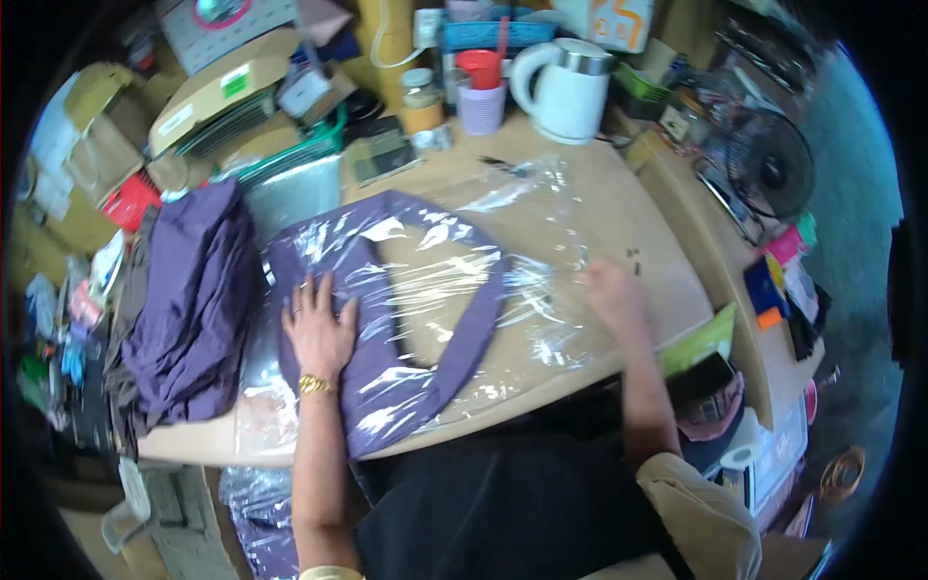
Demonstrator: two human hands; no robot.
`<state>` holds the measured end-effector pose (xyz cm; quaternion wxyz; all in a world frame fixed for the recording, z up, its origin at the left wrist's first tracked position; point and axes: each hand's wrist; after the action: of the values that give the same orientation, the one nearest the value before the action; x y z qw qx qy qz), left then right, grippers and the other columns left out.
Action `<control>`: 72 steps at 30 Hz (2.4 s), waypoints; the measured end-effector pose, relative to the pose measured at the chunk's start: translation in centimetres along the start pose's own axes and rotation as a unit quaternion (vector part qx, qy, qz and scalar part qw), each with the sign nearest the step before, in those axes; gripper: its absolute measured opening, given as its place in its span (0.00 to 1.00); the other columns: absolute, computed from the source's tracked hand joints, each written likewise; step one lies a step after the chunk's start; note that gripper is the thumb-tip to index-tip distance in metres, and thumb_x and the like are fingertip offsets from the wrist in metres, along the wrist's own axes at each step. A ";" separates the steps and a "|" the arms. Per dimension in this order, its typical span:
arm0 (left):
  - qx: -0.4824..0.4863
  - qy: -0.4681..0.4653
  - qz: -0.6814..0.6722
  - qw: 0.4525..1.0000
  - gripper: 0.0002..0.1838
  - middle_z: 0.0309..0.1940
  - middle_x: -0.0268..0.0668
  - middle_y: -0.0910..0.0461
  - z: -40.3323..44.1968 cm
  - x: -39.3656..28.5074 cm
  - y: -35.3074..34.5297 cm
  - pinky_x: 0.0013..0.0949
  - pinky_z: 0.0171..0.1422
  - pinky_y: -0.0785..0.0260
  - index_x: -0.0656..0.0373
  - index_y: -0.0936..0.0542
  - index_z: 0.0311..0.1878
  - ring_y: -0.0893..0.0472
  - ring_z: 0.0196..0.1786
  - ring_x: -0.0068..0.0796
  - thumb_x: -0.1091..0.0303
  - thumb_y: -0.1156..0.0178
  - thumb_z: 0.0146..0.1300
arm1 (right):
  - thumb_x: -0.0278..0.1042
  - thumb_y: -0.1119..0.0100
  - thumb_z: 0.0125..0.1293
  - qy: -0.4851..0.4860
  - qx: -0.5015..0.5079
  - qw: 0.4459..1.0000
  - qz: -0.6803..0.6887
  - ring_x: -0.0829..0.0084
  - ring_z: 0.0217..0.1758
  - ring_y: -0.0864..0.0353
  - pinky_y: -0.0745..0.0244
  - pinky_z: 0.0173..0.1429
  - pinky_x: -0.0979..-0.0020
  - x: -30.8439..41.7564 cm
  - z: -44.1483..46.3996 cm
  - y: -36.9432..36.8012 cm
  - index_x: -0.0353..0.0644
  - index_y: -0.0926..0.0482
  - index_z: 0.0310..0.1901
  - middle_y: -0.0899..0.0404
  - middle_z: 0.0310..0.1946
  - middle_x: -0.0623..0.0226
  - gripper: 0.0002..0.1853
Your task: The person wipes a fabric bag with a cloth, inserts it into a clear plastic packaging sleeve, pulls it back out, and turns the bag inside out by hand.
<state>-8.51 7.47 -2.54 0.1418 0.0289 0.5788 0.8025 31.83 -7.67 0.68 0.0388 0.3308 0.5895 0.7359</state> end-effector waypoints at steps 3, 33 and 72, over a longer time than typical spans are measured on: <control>-0.009 0.005 -0.017 1.000 0.32 0.73 0.45 0.34 -0.1 0.1 0.4 0.59 0.78 0.53 0.50 0.29 0.71 0.38 0.77 0.47 0.45 0.43 0.66 | 0.42 0.48 0.73 -0.017 -0.082 0.996 -0.032 0.45 0.45 0.19 0.27 0.47 0.49 -5.3 2.3 1.2 0.40 0.20 0.45 0.18 0.40 0.45 0.14; -0.018 -0.016 -0.019 1.000 0.31 0.73 0.45 0.33 -0.1 -0.4 0.0 0.56 0.77 0.50 0.51 0.30 0.72 0.38 0.77 0.46 0.49 0.45 0.69 | 0.59 0.50 0.72 -0.041 0.020 0.998 0.034 0.50 0.63 0.22 0.31 0.68 0.57 -0.5 9.1 2.5 0.37 0.19 0.54 0.19 0.54 0.44 0.29; -0.102 0.009 -0.073 0.992 0.35 0.73 0.53 0.38 -0.5 -0.6 2.5 0.63 0.77 0.53 0.51 0.35 0.73 0.41 0.76 0.55 0.49 0.41 0.66 | 0.51 0.40 0.69 -0.085 0.043 0.994 -0.049 0.45 0.51 0.20 0.26 0.52 0.52 -4.1 9.9 -0.4 0.33 0.20 0.47 0.20 0.41 0.46 0.24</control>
<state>-8.51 6.13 -0.28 0.1965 -0.0352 0.4954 0.8454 40.18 -1.05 -0.66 0.1105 0.3641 0.6304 0.6767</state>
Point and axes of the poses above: each hand's wrist, its own z-axis towards the middle knuckle, its own y-axis out of the back of the hand, x = y × z
